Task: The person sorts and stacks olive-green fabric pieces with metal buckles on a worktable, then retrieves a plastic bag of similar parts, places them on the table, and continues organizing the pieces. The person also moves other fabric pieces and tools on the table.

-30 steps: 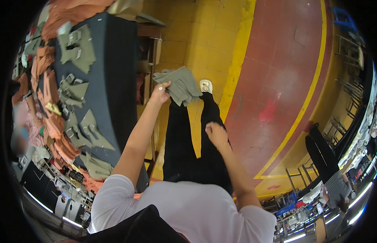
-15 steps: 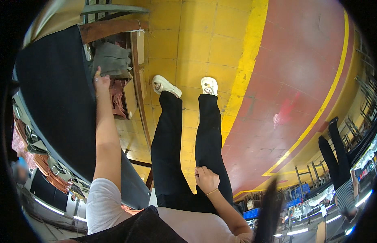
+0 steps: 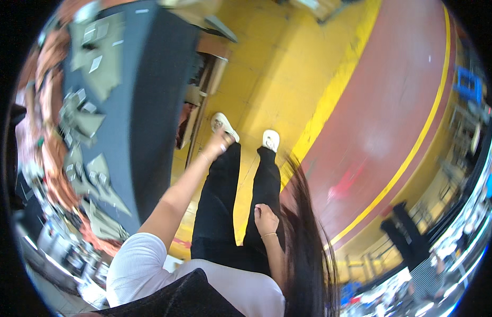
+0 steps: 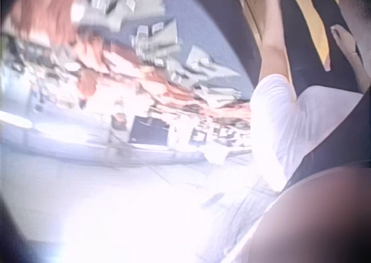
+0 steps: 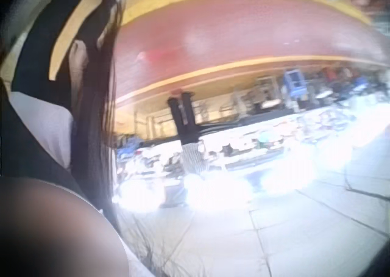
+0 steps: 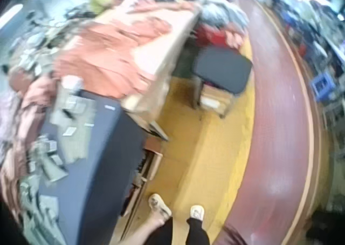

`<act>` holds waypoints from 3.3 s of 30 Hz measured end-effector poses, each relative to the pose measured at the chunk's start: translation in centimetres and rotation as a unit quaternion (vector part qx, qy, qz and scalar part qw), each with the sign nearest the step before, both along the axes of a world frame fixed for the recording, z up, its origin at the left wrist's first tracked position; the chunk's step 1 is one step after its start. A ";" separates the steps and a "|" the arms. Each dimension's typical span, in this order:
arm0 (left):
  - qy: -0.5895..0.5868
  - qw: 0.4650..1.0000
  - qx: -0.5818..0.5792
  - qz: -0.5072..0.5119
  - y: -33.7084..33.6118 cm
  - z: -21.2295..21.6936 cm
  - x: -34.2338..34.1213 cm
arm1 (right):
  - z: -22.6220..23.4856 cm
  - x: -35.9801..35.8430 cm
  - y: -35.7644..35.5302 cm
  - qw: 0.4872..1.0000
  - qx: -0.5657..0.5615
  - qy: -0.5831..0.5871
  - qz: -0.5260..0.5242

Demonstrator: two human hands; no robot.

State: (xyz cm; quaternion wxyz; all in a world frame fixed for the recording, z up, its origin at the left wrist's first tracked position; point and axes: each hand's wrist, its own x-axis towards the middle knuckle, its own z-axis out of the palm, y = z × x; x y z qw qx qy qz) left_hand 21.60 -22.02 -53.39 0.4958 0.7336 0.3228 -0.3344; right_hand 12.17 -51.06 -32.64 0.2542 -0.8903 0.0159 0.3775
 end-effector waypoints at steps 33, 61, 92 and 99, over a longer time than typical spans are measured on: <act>-0.199 0.816 0.409 0.356 25.5 39.7 -21.5 | 23.4 13.5 50.2 0.822 0.114 0.235 0.506; 0.073 0.843 0.477 0.236 29.6 38.9 -18.8 | 19.3 33.4 41.0 0.936 0.064 -0.157 0.309; -0.096 0.810 0.033 0.578 34.7 36.7 2.9 | 18.3 28.8 55.7 0.948 0.160 0.171 0.217; -0.164 0.747 -0.019 0.644 34.6 37.3 3.8 | 17.8 28.9 55.7 0.936 0.163 0.138 0.279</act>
